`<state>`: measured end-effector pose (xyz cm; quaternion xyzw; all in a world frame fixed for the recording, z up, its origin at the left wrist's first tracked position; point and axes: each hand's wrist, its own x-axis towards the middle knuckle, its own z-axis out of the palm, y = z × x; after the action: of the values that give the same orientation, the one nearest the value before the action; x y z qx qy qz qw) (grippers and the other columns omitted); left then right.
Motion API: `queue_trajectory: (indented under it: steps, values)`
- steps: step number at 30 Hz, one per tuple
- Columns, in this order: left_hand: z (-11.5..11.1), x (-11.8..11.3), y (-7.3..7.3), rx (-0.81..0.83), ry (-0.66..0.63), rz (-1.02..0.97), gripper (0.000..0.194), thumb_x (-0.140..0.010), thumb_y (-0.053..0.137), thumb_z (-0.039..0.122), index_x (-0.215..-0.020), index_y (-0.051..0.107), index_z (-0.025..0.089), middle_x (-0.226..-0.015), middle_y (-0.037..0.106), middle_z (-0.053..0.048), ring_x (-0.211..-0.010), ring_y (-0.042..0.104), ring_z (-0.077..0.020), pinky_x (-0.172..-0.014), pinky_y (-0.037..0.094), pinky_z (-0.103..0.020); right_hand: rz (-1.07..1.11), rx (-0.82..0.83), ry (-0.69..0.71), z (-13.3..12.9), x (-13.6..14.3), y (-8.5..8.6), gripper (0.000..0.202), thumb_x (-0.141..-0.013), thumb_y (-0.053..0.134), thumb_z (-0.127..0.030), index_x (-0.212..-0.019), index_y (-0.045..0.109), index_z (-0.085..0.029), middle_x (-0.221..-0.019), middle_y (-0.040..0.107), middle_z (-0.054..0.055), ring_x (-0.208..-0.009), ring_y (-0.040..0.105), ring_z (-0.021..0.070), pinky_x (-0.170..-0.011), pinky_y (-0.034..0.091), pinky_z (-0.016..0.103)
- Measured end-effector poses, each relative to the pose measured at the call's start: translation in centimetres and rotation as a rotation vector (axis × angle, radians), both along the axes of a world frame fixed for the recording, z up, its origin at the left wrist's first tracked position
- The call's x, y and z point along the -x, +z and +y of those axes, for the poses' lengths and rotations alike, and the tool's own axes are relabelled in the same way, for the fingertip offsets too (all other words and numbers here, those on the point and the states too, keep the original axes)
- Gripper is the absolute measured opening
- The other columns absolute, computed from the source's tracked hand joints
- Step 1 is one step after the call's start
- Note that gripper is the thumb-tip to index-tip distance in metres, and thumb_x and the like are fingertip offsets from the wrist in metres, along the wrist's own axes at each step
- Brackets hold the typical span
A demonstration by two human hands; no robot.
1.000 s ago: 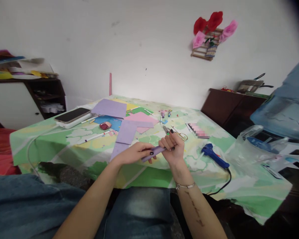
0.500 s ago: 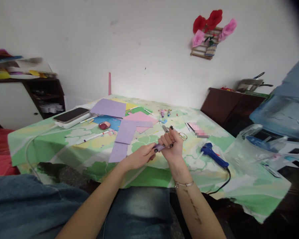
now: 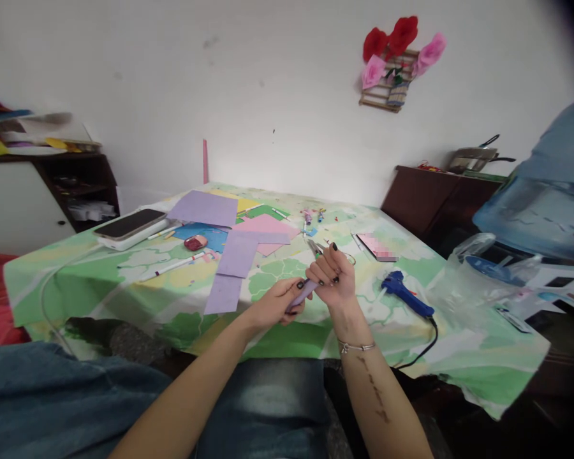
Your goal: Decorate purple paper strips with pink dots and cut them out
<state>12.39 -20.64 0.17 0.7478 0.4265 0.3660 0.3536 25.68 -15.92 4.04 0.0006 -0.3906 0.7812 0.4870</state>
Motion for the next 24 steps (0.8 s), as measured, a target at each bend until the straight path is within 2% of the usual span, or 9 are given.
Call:
queue_trajectory:
  steps: [2,7,10,12,15,17,19,21,24]
  values:
    - [-0.1,-0.3,-0.2,0.004,0.001,-0.012,0.041,-0.095,0.009,0.043,-0.088,0.043,0.020,-0.055,0.033,0.007,-0.039,0.029,-0.0087,-0.041,0.030,-0.021,-0.005,0.020,-0.044,-0.1,0.1,0.1,0.056,-0.082,0.057,-0.030,-0.050,0.013,-0.019,-0.037,0.013,-0.011,-0.034,0.008,0.0042,-0.036,0.020,0.019]
    - [0.0,-1.3,-1.3,-0.125,0.203,0.009,0.015,-0.092,0.031,0.030,-0.091,0.043,0.020,-0.067,0.040,0.002,-0.058,0.039,-0.0137,-0.057,0.029,-0.027,-0.011,0.221,-0.324,-0.2,1.2,0.4,0.054,-0.087,0.051,-0.025,-0.051,0.011,-0.019,-0.036,0.013,-0.010,-0.033,0.008,0.0051,-0.035,0.017,0.020]
    - [-0.1,-1.5,-1.4,-0.167,0.257,0.017,0.011,-0.089,0.037,0.027,-0.094,0.045,0.021,-0.075,0.044,-0.001,-0.064,0.040,-0.0160,-0.061,0.025,-0.030,-0.017,0.270,-0.420,-0.2,1.6,0.3,0.054,-0.087,0.051,-0.026,-0.051,0.012,-0.020,-0.036,0.013,-0.010,-0.033,0.009,0.0054,-0.034,0.018,0.020]
    - [-0.1,-1.3,-1.3,-0.160,0.247,-0.007,0.010,-0.089,0.039,0.028,-0.091,0.045,0.020,-0.073,0.044,0.000,-0.062,0.038,-0.0153,-0.061,0.024,-0.030,-0.020,0.235,-0.403,0.0,1.5,0.2,0.055,-0.088,0.052,-0.029,-0.050,0.014,-0.020,-0.036,0.013,-0.011,-0.033,0.009,0.0052,-0.034,0.020,0.020]
    - [-0.2,-1.2,-1.0,-0.112,0.171,-0.089,0.015,-0.090,0.038,0.032,-0.081,0.043,0.020,-0.063,0.040,0.004,-0.055,0.033,-0.0122,-0.056,0.023,-0.028,0.004,0.104,-0.234,0.1,0.8,0.1,0.055,-0.088,0.054,-0.040,-0.048,0.021,-0.019,-0.038,0.016,-0.011,-0.033,0.011,0.0043,-0.036,0.026,0.019]
    - [-0.2,-1.2,-0.9,-0.054,0.103,-0.174,0.023,-0.092,0.033,0.038,-0.081,0.042,0.020,-0.058,0.034,0.006,-0.049,0.029,-0.0102,-0.050,0.024,-0.025,0.039,0.020,-0.111,0.1,0.4,0.1,0.051,-0.084,0.056,-0.050,-0.050,0.034,-0.019,-0.040,0.024,-0.010,-0.035,0.021,0.0042,-0.041,0.034,0.018]
    - [-0.2,-1.3,-0.8,0.015,0.044,-0.270,0.031,-0.093,0.027,0.045,-0.083,0.042,0.020,-0.056,0.029,0.008,-0.045,0.026,-0.0085,-0.044,0.024,-0.022,0.063,-0.026,-0.055,0.1,0.3,0.2,0.042,-0.081,0.056,-0.056,-0.063,0.051,-0.019,-0.050,0.041,-0.007,-0.045,0.040,0.0064,-0.052,0.045,0.021]
    - [-0.3,-1.5,-0.7,0.073,0.008,-0.356,0.035,-0.093,0.023,0.049,-0.084,0.041,0.021,-0.056,0.026,0.009,-0.042,0.022,-0.0070,-0.040,0.023,-0.020,0.066,-0.040,-0.083,-0.1,0.6,0.2,0.031,-0.083,0.056,-0.051,-0.083,0.061,-0.020,-0.069,0.057,-0.002,-0.065,0.055,0.0105,-0.067,0.050,0.026]
    - [-0.3,-1.6,-0.7,0.106,0.014,-0.446,0.035,-0.093,0.026,0.051,-0.082,0.040,0.021,-0.057,0.026,0.009,-0.042,0.020,-0.0055,-0.037,0.020,-0.018,0.038,-0.082,-0.208,-0.3,1.2,0.1,0.021,-0.087,0.054,-0.032,-0.103,0.063,-0.021,-0.093,0.063,0.002,-0.083,0.059,0.0122,-0.078,0.049,0.026]
